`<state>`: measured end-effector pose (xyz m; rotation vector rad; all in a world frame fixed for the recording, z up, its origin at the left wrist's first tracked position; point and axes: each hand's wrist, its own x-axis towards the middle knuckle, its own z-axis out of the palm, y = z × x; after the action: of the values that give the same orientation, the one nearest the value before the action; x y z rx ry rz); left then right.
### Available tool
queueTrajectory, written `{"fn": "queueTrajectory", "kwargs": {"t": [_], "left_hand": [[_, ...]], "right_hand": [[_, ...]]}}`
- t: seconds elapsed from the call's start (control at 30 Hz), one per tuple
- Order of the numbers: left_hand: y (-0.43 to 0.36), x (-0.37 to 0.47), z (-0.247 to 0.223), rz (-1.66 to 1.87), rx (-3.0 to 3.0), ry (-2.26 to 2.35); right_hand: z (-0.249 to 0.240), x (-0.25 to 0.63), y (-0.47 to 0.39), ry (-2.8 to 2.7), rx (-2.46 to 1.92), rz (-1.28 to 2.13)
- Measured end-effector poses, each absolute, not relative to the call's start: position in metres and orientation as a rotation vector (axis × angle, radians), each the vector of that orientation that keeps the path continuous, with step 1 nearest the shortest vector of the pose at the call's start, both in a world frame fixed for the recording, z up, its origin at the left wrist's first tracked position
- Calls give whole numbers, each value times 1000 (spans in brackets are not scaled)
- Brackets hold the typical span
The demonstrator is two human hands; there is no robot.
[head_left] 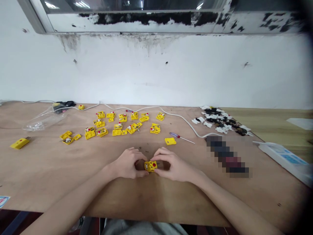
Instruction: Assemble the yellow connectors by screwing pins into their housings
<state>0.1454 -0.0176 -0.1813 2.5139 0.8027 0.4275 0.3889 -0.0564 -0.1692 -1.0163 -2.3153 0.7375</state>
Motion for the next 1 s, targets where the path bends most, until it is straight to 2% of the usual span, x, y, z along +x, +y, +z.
{"fn": "queueTrajectory", "kwargs": {"t": [0.43, 0.6, 0.8, 1.0], "left_hand": [[-23, 150, -183, 518, 2473, 865], [-30, 158, -185, 541, 2360, 957], [-33, 161, -183, 494, 2258, 1072], [-33, 162, -184, 472, 2277, 1056]], "right_hand": [[-167, 390, -55, -2362, -1077, 757], [-169, 390, -52, -2426, -1108, 655], [-169, 413, -35, -2173, -1175, 694], [-182, 476, 6, -1880, -1539, 37]]}}
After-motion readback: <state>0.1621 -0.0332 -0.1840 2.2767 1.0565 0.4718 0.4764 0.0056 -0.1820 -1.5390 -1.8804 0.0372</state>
